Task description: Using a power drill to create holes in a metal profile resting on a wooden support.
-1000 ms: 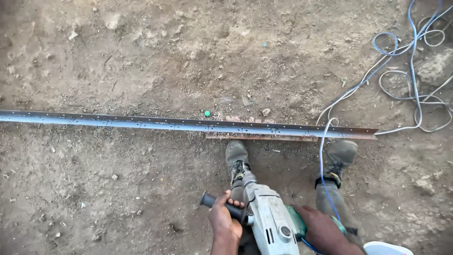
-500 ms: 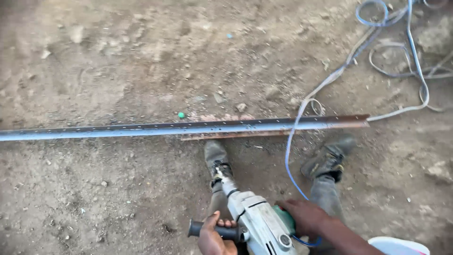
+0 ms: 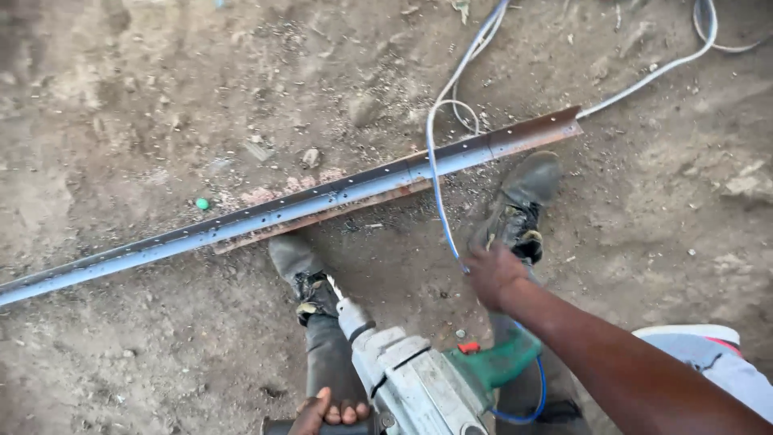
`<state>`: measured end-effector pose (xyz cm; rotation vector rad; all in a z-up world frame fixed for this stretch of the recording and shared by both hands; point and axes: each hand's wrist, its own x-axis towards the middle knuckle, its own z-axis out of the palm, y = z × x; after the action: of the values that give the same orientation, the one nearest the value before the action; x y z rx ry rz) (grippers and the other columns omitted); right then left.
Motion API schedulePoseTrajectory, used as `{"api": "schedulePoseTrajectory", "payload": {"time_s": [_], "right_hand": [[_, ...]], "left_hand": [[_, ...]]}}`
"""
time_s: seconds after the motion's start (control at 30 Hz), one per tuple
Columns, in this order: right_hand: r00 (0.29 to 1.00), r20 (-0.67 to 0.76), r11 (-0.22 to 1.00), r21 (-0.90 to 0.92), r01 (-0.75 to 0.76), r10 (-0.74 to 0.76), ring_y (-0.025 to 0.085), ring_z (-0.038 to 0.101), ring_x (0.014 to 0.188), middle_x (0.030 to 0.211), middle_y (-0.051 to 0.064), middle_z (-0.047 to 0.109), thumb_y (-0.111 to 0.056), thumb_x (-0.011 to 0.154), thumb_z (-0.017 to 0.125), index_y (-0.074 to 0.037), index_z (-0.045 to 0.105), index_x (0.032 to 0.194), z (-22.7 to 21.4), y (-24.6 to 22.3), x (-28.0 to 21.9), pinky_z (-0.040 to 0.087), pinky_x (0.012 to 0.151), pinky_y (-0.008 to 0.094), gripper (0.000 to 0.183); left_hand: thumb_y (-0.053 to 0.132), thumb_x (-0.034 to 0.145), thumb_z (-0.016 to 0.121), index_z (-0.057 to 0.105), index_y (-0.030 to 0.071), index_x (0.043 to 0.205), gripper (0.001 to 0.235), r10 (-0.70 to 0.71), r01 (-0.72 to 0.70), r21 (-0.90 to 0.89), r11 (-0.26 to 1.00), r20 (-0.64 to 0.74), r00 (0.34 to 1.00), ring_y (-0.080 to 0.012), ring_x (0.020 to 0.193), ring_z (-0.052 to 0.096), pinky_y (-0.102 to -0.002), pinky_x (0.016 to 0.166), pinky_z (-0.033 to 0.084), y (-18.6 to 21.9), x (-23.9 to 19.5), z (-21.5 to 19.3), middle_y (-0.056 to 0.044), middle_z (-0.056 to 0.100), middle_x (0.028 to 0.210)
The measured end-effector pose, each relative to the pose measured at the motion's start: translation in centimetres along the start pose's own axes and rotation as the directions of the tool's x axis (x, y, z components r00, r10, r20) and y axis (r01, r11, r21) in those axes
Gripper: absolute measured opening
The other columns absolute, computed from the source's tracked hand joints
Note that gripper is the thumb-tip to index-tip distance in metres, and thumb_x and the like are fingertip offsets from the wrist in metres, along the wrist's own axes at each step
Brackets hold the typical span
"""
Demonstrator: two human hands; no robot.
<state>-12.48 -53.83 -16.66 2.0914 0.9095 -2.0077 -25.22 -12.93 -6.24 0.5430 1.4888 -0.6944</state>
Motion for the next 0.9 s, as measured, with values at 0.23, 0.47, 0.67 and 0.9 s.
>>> {"api": "schedulePoseTrajectory", "payload": {"time_s": [0.23, 0.47, 0.67, 0.9], "right_hand": [[0.849, -0.045, 0.837, -0.146, -0.527, 0.527, 0.006, 0.059, 0.109, 0.116, -0.007, 0.062, -0.030, 0.104, 0.045, -0.029, 0.061, 0.127, 3.5, 13.9, -9.9, 0.052, 0.100, 0.031, 0.028], [0.733, 0.161, 0.702, 0.211, -0.680, 0.661, 0.012, 0.065, 0.129, 0.139, -0.004, 0.065, -0.051, 0.097, 0.044, -0.031, 0.065, 0.124, 32.0, 27.7, -13.8, 0.050, 0.108, 0.038, 0.040], [0.849, 0.286, 0.681, 0.508, -0.528, 0.445, 0.008, 0.076, 0.112, 0.112, -0.011, 0.080, -0.061, 0.091, 0.050, -0.034, 0.081, 0.096, 39.2, 20.3, -6.6, 0.055, 0.102, 0.025, 0.041], [0.506, -0.659, 0.821, 0.343, -0.456, 0.557, 0.030, 0.052, 0.142, 0.164, 0.006, 0.051, -0.047, 0.082, 0.056, -0.024, 0.043, 0.163, 9.5, 20.1, 0.3, 0.048, 0.106, 0.049, 0.085]], "left_hand": [[0.020, 0.107, 0.026, 0.071, 0.000, 0.069, 0.062, 0.085, -0.083, -0.022, 0.996, 0.395, 0.915, -0.0307, 0.076, 0.069, -0.051, 0.090, 0.050, -3.9, 1.8, 1.4, -0.014, 0.068, 0.070], [0.006, 0.104, 0.034, 0.056, 0.006, 0.060, 0.049, 0.278, -0.270, -0.094, 0.958, 0.085, 0.957, -0.0384, 0.056, 0.061, -0.063, 0.066, 0.054, -5.8, 2.5, 4.2, -0.017, 0.061, 0.061], [0.012, 0.107, 0.035, 0.059, 0.015, 0.062, 0.051, 0.211, -0.218, -0.172, 0.961, -0.058, 0.976, -0.0376, 0.057, 0.060, -0.063, 0.070, 0.052, -6.1, 4.6, 0.2, -0.014, 0.061, 0.061], [0.018, 0.094, 0.060, 0.052, 0.016, 0.073, 0.023, 0.196, -0.316, -0.157, 0.936, -0.515, 0.835, -0.0297, 0.054, 0.048, -0.053, 0.070, 0.051, -4.2, 1.8, 7.2, -0.009, 0.046, 0.061]]}}
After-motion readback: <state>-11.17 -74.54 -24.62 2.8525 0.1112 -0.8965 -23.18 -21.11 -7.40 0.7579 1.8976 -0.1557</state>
